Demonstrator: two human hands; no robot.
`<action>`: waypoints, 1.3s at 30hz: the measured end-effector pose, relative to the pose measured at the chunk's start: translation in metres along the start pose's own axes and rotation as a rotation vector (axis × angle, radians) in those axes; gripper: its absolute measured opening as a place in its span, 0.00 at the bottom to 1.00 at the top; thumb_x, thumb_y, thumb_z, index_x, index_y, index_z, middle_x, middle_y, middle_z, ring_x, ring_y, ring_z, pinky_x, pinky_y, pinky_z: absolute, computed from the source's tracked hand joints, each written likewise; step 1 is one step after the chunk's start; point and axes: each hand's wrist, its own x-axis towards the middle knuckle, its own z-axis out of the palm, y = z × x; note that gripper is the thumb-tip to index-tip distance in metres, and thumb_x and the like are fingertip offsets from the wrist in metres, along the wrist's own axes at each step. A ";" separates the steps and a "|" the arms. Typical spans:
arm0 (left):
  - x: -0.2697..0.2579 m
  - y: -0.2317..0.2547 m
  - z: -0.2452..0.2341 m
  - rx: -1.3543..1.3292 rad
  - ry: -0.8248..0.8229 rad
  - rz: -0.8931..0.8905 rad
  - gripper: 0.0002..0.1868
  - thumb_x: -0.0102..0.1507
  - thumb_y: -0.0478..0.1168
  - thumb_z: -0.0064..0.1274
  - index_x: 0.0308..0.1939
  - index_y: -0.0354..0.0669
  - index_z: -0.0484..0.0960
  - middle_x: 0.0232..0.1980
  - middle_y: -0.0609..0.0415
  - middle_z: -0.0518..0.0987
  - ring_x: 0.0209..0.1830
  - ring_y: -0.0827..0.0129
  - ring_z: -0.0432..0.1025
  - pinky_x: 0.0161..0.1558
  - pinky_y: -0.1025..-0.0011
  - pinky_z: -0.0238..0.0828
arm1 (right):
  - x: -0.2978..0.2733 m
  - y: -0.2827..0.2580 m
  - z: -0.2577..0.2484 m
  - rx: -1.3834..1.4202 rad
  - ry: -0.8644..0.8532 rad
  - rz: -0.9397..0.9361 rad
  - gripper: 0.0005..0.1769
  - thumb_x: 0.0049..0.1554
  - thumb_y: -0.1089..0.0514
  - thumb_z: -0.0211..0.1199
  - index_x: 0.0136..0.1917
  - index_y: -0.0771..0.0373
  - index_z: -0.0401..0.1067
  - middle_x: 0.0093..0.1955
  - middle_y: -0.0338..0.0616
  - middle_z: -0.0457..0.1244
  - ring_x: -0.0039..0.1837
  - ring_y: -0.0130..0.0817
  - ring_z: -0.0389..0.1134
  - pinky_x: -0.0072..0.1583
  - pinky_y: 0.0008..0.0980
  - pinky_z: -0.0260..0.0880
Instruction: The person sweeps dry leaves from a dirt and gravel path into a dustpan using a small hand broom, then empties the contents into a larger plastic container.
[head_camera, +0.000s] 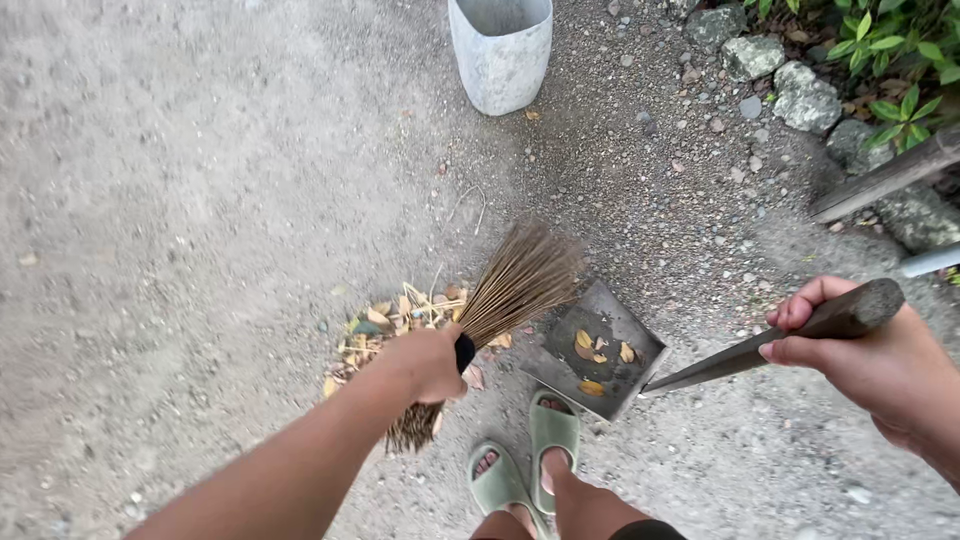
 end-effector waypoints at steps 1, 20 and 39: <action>0.011 0.000 0.004 0.044 -0.034 0.018 0.36 0.57 0.44 0.61 0.68 0.46 0.66 0.51 0.41 0.83 0.51 0.51 0.79 0.52 0.58 0.78 | -0.007 -0.002 -0.002 0.026 0.006 -0.043 0.16 0.43 0.81 0.66 0.37 0.69 0.63 0.44 0.50 0.65 0.52 0.40 0.70 0.56 0.43 0.73; -0.083 -0.082 0.046 -0.121 0.033 -0.190 0.47 0.58 0.45 0.61 0.79 0.54 0.55 0.42 0.49 0.85 0.40 0.65 0.79 0.47 0.65 0.76 | -0.077 -0.077 0.069 0.061 -0.088 -0.151 0.16 0.41 0.78 0.68 0.38 0.65 0.66 0.43 0.46 0.67 0.51 0.37 0.71 0.54 0.39 0.75; -0.116 -0.071 -0.033 -0.741 0.321 -0.208 0.42 0.50 0.45 0.66 0.70 0.50 0.73 0.46 0.45 0.87 0.43 0.61 0.82 0.49 0.67 0.75 | -0.046 -0.132 0.119 -0.082 -0.288 -0.357 0.14 0.42 0.72 0.73 0.36 0.63 0.68 0.40 0.41 0.67 0.46 0.31 0.70 0.50 0.35 0.72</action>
